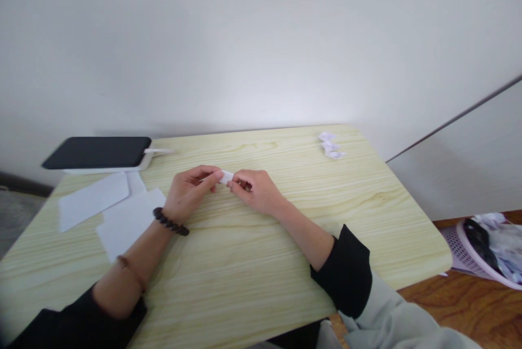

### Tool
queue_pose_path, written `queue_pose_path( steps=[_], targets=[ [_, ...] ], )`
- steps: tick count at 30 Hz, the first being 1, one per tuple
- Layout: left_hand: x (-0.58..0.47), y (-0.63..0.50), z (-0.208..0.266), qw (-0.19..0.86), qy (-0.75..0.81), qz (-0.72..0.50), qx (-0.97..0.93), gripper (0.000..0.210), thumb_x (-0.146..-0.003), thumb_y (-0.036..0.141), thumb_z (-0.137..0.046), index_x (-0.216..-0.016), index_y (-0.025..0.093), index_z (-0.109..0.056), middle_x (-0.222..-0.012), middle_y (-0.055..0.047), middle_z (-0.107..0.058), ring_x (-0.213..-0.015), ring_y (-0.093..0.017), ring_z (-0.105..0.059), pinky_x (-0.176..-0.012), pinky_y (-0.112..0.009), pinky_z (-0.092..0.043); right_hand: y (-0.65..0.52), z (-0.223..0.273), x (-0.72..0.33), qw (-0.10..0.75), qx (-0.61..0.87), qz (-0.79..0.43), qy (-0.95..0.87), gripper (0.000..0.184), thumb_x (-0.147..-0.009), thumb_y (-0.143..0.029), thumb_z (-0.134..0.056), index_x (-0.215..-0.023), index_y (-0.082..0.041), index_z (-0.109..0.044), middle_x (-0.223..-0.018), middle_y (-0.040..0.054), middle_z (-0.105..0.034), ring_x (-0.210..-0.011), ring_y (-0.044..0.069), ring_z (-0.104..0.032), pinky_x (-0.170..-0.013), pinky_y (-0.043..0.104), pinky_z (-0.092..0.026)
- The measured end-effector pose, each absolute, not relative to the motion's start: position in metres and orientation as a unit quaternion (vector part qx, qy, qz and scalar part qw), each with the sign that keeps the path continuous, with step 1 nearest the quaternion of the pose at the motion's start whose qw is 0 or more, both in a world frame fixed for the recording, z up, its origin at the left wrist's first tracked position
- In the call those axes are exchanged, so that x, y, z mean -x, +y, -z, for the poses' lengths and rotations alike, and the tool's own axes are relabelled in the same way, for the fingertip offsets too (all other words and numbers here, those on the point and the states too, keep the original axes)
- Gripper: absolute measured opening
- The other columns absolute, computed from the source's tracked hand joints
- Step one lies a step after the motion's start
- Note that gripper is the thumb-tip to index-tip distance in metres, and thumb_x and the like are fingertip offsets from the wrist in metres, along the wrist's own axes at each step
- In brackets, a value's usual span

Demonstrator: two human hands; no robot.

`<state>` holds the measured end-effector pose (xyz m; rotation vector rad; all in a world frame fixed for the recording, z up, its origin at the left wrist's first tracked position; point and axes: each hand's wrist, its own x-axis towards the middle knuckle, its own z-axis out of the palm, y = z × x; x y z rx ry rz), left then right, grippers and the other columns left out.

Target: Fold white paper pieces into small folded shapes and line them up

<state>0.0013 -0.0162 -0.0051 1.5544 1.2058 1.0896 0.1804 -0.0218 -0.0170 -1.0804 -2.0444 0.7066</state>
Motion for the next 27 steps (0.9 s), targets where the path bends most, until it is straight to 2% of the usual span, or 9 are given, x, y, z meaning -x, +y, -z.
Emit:
queue_pose_path(
  steps=[10,16,27],
  targets=[
    [-0.0019,-0.0151,0.0075,0.445,0.479,-0.45,-0.608,0.031,-0.072,0.044,-0.069,-0.083,0.015,-0.069,-0.072,-0.003,-0.068,-0.056,-0.011,-0.056,-0.054,-0.023,-0.048,-0.022,0.0198,-0.18,0.358,0.405,-0.28,-0.793,0.023,-0.087,-0.029,-0.053,-0.069,-0.017,-0.059,-0.057,-0.0036,-0.053,-0.049,0.007,-0.041,-0.051,0.02,-0.031],
    [-0.0043,-0.0165,0.0051,0.449,0.471,-0.452,-0.61,0.029,-0.07,0.043,-0.071,-0.08,0.015,-0.069,-0.076,-0.003,-0.069,-0.06,-0.012,-0.058,-0.055,-0.022,-0.05,-0.0218,0.02,-0.1788,0.379,0.421,-0.302,-0.767,0.018,-0.086,-0.031,-0.054,-0.085,-0.016,-0.063,-0.062,-0.0023,-0.057,-0.049,0.007,-0.045,-0.05,0.019,-0.035],
    [-0.0047,-0.0158,0.0087,0.478,0.46,-0.418,-0.621,0.034,-0.069,0.044,-0.07,-0.087,0.015,-0.069,-0.083,-0.006,-0.07,-0.066,-0.015,-0.061,-0.062,-0.027,-0.054,-0.0203,0.0239,-0.1792,0.414,0.44,-0.346,-0.717,0.017,-0.087,-0.032,-0.053,-0.082,-0.017,-0.06,-0.062,-0.0015,-0.058,-0.051,0.008,-0.051,-0.05,0.019,-0.04]
  ],
)
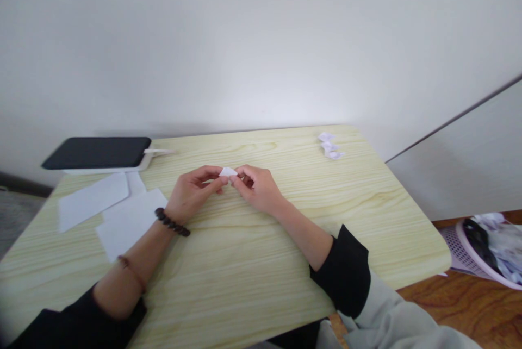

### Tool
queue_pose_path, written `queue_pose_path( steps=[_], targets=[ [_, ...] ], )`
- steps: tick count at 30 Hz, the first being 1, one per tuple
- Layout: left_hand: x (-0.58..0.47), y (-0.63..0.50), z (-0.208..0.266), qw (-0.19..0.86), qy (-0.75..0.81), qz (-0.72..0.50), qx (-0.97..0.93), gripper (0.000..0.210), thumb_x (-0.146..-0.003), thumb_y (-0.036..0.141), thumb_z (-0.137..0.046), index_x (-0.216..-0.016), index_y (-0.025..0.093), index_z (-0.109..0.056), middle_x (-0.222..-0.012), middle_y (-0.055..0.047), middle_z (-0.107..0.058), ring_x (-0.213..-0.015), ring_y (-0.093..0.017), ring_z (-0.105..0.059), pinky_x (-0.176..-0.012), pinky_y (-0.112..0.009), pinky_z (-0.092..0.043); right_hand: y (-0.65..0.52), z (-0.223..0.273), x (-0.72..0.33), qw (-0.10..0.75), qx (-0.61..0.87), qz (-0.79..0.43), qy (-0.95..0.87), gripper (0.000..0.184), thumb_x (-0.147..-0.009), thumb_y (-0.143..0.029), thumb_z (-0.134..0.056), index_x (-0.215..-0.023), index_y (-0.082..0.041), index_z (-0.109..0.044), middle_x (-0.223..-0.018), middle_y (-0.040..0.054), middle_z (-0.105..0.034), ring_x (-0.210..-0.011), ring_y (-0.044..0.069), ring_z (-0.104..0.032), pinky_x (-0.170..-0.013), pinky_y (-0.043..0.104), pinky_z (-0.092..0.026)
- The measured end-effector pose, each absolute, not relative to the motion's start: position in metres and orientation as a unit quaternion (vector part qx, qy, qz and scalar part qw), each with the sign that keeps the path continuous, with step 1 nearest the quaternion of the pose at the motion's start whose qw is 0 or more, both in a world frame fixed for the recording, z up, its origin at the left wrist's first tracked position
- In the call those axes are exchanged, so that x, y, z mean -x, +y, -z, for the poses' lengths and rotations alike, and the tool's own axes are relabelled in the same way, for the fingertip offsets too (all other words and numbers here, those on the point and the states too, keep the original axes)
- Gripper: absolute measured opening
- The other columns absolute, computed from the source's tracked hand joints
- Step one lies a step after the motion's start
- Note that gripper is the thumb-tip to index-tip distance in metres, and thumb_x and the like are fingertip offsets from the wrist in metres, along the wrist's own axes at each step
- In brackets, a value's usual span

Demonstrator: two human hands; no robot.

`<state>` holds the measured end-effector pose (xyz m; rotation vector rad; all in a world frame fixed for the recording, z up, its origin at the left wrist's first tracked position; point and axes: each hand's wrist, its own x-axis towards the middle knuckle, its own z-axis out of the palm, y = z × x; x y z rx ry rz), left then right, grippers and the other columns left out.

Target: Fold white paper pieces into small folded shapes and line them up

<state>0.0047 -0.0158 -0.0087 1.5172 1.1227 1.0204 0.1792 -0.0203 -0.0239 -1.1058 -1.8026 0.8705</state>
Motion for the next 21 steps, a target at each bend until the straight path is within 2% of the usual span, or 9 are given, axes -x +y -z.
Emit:
queue_pose_path(
  steps=[6,13,16,21],
  targets=[
    [-0.0037,-0.0149,0.0096,0.471,0.468,-0.409,-0.626,0.033,-0.071,0.044,-0.069,-0.085,0.014,-0.069,-0.079,-0.005,-0.069,-0.062,-0.014,-0.061,-0.063,-0.027,-0.054,-0.0208,0.0215,-0.1769,0.434,0.449,-0.321,-0.712,0.016,-0.085,-0.033,-0.054,-0.084,-0.017,-0.058,-0.067,-0.0009,-0.059,-0.05,0.007,-0.05,-0.048,0.019,-0.04],
    [-0.0036,-0.0146,0.0146,0.463,0.468,-0.381,-0.649,0.036,-0.072,0.046,-0.068,-0.092,0.015,-0.066,-0.083,-0.007,-0.071,-0.069,-0.017,-0.065,-0.065,-0.029,-0.055,-0.0205,0.024,-0.1782,0.433,0.44,-0.314,-0.721,0.015,-0.087,-0.032,-0.053,-0.085,-0.018,-0.059,-0.072,0.0007,-0.062,-0.054,0.009,-0.053,-0.051,0.02,-0.043],
    [-0.0031,-0.015,0.0149,0.457,0.481,-0.37,-0.651,0.041,-0.07,0.049,-0.068,-0.092,0.014,-0.066,-0.079,-0.006,-0.07,-0.065,-0.017,-0.065,-0.063,-0.029,-0.054,-0.0203,0.0232,-0.1783,0.44,0.435,-0.291,-0.73,0.015,-0.087,-0.032,-0.054,-0.085,-0.018,-0.06,-0.078,0.0015,-0.063,-0.053,0.008,-0.052,-0.049,0.02,-0.043],
    [-0.0052,-0.017,0.0145,0.426,0.484,-0.385,-0.66,0.037,-0.073,0.048,-0.066,-0.091,0.016,-0.066,-0.08,-0.005,-0.071,-0.07,-0.017,-0.066,-0.065,-0.028,-0.055,-0.0191,0.0216,-0.1794,0.452,0.431,-0.243,-0.742,0.015,-0.087,-0.031,-0.055,-0.089,-0.019,-0.063,-0.081,0.002,-0.063,-0.055,0.008,-0.051,-0.049,0.02,-0.042]
  ],
)
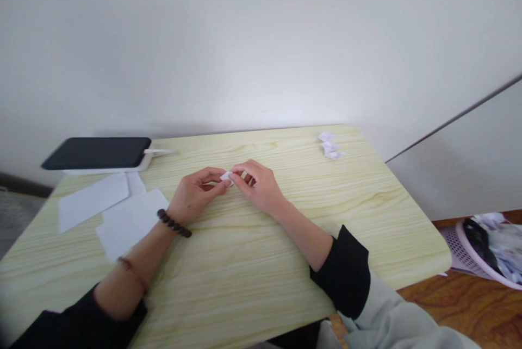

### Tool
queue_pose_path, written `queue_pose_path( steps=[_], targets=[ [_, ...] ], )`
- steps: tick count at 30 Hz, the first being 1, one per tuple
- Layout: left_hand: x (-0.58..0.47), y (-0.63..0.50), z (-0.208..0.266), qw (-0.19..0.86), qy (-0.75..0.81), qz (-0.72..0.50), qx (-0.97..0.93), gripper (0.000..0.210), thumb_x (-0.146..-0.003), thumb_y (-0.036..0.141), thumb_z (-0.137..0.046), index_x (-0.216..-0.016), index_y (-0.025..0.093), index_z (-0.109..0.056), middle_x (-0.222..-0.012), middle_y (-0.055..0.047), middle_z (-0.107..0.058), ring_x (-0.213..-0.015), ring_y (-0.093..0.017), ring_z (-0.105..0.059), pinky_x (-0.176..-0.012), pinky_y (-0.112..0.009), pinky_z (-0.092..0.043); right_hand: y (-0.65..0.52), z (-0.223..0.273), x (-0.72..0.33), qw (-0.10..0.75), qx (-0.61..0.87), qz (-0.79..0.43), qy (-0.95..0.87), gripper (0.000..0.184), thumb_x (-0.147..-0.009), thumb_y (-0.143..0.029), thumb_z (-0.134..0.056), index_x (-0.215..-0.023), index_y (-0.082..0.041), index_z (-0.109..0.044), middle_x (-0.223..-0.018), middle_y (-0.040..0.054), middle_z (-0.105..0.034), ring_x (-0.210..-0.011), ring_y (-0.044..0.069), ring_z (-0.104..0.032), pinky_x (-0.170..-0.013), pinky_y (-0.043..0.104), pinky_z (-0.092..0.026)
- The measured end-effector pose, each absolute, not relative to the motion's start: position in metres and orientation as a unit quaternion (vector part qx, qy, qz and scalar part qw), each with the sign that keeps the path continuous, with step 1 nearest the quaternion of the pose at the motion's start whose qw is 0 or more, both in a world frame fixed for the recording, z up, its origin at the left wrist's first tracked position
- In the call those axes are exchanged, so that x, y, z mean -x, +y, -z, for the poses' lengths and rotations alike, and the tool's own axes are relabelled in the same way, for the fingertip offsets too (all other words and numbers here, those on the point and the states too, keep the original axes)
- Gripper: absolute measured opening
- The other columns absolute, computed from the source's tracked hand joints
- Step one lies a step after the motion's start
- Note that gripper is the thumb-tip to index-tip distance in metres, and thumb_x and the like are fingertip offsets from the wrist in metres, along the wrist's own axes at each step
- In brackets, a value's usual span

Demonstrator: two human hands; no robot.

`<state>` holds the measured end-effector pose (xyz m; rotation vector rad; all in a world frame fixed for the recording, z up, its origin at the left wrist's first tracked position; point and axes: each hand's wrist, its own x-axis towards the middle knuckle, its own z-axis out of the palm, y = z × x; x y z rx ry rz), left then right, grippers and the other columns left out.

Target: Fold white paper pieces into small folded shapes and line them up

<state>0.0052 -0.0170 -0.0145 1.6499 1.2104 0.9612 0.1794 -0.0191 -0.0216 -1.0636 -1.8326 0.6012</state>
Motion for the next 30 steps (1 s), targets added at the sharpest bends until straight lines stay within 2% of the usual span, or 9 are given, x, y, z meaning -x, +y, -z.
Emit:
queue_pose_path(
  steps=[5,10,13,23,30],
  targets=[
    [-0.0068,-0.0198,0.0138,0.334,0.488,-0.411,-0.694,0.027,-0.079,0.042,-0.06,-0.086,0.018,-0.068,-0.084,-0.004,-0.071,-0.078,-0.017,-0.065,-0.063,-0.023,-0.055,-0.0196,0.0195,-0.1806,0.434,0.416,-0.2,-0.774,0.015,-0.088,-0.026,-0.052,-0.085,-0.018,-0.065,-0.08,0.0033,-0.064,-0.06,0.009,-0.055,-0.054,0.021,-0.044],
    [-0.0064,-0.0227,0.0152,0.22,0.498,-0.383,-0.746,0.02,-0.08,0.036,-0.058,-0.087,0.02,-0.068,-0.083,-0.002,-0.072,-0.067,-0.014,-0.065,-0.064,-0.024,-0.054,-0.023,0.0163,-0.1795,0.388,0.432,-0.158,-0.799,0.015,-0.087,-0.023,-0.052,-0.083,-0.018,-0.066,-0.08,0.003,-0.066,-0.06,0.01,-0.055,-0.057,0.022,-0.042],
    [-0.0068,-0.0245,0.0163,0.191,0.51,-0.367,-0.754,0.019,-0.08,0.035,-0.058,-0.087,0.02,-0.068,-0.08,-0.002,-0.072,-0.065,-0.015,-0.067,-0.063,-0.025,-0.054,-0.0248,0.0146,-0.1782,0.38,0.446,-0.14,-0.798,0.016,-0.086,-0.023,-0.052,-0.082,-0.019,-0.067,-0.08,0.0022,-0.068,-0.06,0.01,-0.056,-0.06,0.022,-0.042],
    [-0.0099,-0.0255,0.0126,0.262,0.506,-0.421,-0.706,0.016,-0.078,0.032,-0.061,-0.08,0.019,-0.068,-0.072,0.001,-0.072,-0.066,-0.014,-0.069,-0.066,-0.021,-0.056,-0.0244,0.0165,-0.1761,0.394,0.464,-0.114,-0.785,0.018,-0.086,-0.026,-0.054,-0.078,-0.019,-0.069,-0.076,0.0009,-0.07,-0.06,0.009,-0.06,-0.057,0.019,-0.043],
    [-0.0067,-0.0206,0.0151,0.353,0.493,-0.476,-0.637,0.017,-0.079,0.032,-0.062,-0.083,0.016,-0.067,-0.081,-0.003,-0.074,-0.071,-0.015,-0.07,-0.065,-0.023,-0.057,-0.0206,0.0204,-0.1799,0.441,0.462,-0.118,-0.761,0.017,-0.085,-0.024,-0.055,-0.079,-0.018,-0.07,-0.075,0.0009,-0.071,-0.057,0.008,-0.06,-0.054,0.018,-0.043]
  ],
)
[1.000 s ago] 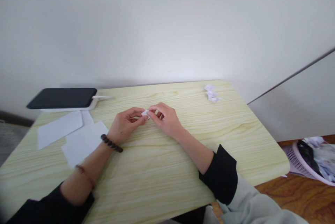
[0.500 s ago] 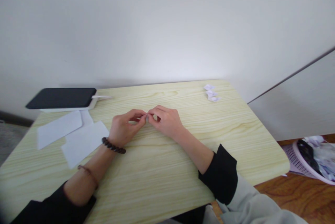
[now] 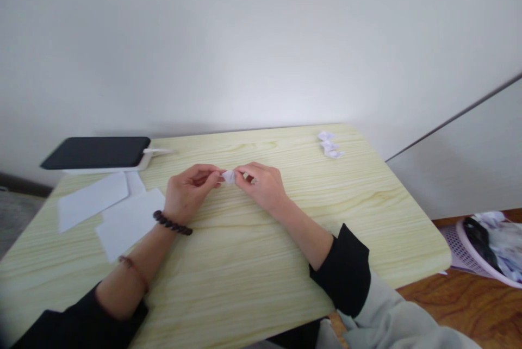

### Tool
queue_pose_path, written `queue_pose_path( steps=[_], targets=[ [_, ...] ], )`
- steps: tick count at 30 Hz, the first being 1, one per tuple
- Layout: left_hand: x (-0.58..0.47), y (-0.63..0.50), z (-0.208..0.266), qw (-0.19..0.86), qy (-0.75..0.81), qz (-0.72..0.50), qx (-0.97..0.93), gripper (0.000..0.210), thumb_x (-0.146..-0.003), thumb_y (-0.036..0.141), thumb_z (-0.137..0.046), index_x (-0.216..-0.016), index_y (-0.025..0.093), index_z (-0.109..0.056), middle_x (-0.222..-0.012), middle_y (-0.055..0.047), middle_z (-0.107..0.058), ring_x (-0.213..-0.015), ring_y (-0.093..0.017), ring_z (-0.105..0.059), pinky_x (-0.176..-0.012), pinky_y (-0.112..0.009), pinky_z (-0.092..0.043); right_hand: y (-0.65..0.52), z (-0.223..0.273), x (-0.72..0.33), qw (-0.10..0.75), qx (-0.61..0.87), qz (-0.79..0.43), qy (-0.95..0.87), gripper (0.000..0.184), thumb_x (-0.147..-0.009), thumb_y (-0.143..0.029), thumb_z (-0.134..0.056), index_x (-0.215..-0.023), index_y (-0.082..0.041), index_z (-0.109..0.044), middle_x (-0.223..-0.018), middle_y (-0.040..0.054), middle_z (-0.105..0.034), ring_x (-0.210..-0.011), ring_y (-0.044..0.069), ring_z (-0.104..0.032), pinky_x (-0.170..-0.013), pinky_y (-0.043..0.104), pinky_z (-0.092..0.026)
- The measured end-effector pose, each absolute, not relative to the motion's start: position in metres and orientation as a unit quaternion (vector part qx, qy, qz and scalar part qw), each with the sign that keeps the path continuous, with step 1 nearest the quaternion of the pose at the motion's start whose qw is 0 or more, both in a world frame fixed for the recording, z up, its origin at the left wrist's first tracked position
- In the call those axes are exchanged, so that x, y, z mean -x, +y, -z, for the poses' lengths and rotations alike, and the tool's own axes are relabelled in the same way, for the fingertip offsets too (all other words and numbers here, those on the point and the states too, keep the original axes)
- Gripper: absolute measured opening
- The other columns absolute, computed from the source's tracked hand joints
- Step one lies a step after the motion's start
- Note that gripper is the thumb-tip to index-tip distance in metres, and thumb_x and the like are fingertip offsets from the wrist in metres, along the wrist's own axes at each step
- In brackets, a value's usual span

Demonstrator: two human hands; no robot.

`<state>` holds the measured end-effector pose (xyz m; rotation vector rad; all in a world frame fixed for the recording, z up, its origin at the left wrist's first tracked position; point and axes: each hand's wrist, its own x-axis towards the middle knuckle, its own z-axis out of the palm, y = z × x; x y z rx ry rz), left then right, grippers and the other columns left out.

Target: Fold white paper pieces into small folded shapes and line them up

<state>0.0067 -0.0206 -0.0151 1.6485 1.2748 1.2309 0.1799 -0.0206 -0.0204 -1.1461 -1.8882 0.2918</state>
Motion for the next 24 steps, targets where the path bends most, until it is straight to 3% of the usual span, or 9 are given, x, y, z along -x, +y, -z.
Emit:
queue_pose_path(
  steps=[15,24],
  targets=[
    [-0.0089,-0.0236,0.017,0.242,0.489,-0.428,-0.72,0.012,-0.077,0.027,-0.062,-0.081,0.017,-0.068,-0.072,0.0,-0.072,-0.064,-0.013,-0.068,-0.063,-0.021,-0.056,-0.0229,0.0162,-0.1811,0.381,0.416,-0.056,-0.824,0.018,-0.089,-0.024,-0.052,-0.084,-0.019,-0.069,-0.078,0.0004,-0.071,-0.063,0.008,-0.061,-0.06,0.019,-0.044],
    [-0.0148,-0.0248,0.0152,0.345,0.51,-0.462,-0.639,0.013,-0.073,0.029,-0.065,-0.077,0.016,-0.065,-0.073,-0.002,-0.072,-0.069,-0.016,-0.07,-0.067,-0.023,-0.058,-0.0242,0.0165,-0.1776,0.398,0.434,-0.049,-0.807,0.019,-0.088,-0.025,-0.054,-0.08,-0.019,-0.07,-0.076,-0.0004,-0.073,-0.061,0.008,-0.064,-0.057,0.017,-0.045]
  ],
)
